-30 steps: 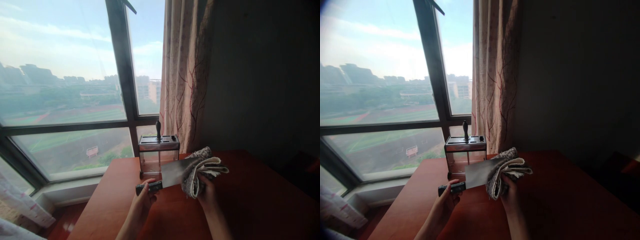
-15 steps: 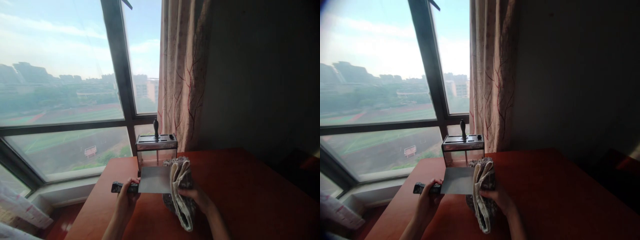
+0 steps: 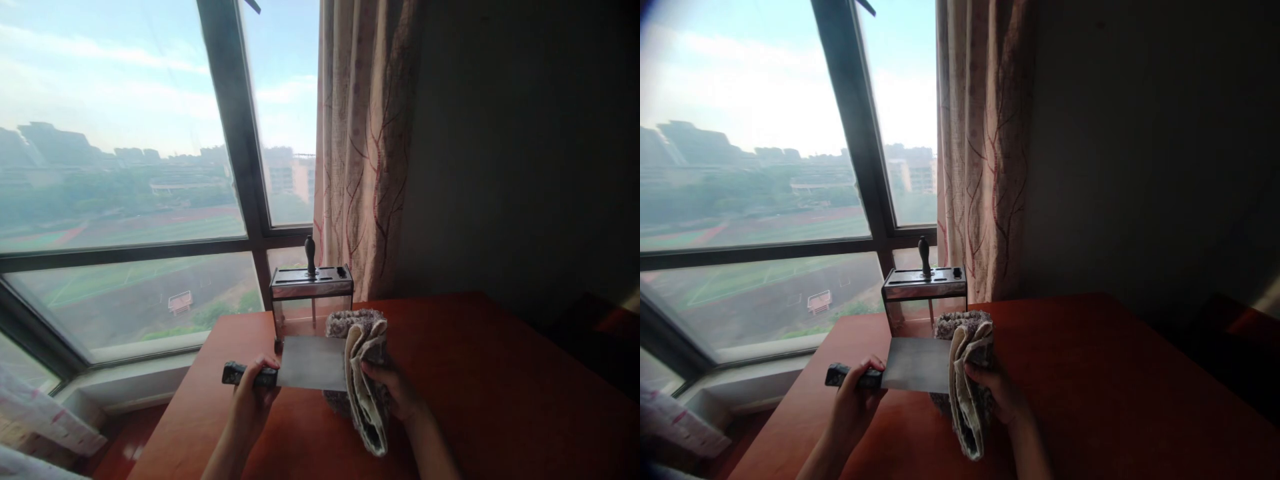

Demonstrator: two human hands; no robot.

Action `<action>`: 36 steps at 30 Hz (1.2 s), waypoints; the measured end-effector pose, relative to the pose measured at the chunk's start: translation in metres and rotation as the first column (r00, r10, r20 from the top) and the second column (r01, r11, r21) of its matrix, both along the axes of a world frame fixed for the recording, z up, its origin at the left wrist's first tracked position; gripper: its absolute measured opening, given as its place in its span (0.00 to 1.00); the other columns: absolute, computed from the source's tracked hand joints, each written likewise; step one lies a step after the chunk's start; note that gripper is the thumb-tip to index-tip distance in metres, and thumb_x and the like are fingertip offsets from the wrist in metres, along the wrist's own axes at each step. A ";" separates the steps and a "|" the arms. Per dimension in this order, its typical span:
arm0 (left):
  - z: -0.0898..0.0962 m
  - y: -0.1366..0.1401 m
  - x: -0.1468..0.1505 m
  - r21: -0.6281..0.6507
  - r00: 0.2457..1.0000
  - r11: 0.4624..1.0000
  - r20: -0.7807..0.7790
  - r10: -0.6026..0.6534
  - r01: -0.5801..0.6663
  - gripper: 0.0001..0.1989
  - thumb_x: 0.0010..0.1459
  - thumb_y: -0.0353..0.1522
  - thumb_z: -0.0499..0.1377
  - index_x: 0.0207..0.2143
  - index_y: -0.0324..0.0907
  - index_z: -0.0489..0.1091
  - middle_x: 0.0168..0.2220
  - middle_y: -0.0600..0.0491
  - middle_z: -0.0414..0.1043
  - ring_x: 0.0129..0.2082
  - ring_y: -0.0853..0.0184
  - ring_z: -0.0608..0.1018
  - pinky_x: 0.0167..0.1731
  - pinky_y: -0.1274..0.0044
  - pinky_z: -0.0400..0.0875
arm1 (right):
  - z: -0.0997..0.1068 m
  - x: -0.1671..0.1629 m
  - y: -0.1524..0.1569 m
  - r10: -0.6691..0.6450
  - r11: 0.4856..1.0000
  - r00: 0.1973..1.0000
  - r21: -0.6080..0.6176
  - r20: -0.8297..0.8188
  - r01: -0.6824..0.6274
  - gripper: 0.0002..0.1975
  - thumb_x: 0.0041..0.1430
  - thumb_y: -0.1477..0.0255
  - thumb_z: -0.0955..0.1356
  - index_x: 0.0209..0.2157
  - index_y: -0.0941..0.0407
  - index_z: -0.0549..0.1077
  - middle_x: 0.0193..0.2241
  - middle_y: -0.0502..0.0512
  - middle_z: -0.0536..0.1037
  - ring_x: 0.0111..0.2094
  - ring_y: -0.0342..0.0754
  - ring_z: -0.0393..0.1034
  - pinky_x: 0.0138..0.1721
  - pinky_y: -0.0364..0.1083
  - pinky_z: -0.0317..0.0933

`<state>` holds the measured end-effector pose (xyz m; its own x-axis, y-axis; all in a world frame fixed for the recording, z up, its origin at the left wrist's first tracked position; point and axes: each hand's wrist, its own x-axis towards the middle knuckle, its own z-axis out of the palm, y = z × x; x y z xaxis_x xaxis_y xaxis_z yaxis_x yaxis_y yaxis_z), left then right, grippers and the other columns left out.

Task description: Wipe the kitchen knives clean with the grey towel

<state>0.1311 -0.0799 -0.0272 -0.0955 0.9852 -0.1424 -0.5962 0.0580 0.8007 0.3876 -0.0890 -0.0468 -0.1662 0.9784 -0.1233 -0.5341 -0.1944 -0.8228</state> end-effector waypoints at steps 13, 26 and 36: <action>-0.020 0.002 0.012 0.027 0.999 0.999 -0.007 -0.037 0.037 0.12 0.49 0.39 0.65 0.27 0.37 0.76 0.19 0.57 0.67 0.16 0.75 0.65 0.18 0.82 0.59 | -0.006 -0.010 0.016 -0.412 0.910 0.902 0.000 -0.126 0.415 0.21 0.42 0.66 0.78 0.40 0.54 0.77 0.34 0.50 0.83 0.33 0.50 0.77 0.36 0.46 0.70; -0.019 0.000 0.021 0.007 0.996 1.000 0.087 -0.022 0.022 0.13 0.49 0.39 0.66 0.26 0.37 0.75 0.23 0.56 0.68 0.18 0.76 0.65 0.19 0.82 0.61 | -0.017 -0.012 0.021 -0.386 0.922 0.818 -0.147 -0.427 0.359 0.14 0.45 0.66 0.77 0.35 0.55 0.77 0.31 0.50 0.83 0.30 0.47 0.78 0.31 0.45 0.72; -0.018 -0.003 0.032 -0.056 0.978 0.997 0.199 0.060 -0.050 0.14 0.48 0.42 0.66 0.26 0.38 0.74 0.19 0.58 0.66 0.15 0.78 0.61 0.17 0.83 0.61 | -0.017 -0.001 0.021 -0.298 0.952 0.829 -0.215 -0.473 0.220 0.10 0.47 0.69 0.75 0.34 0.55 0.79 0.30 0.49 0.84 0.32 0.49 0.78 0.38 0.47 0.71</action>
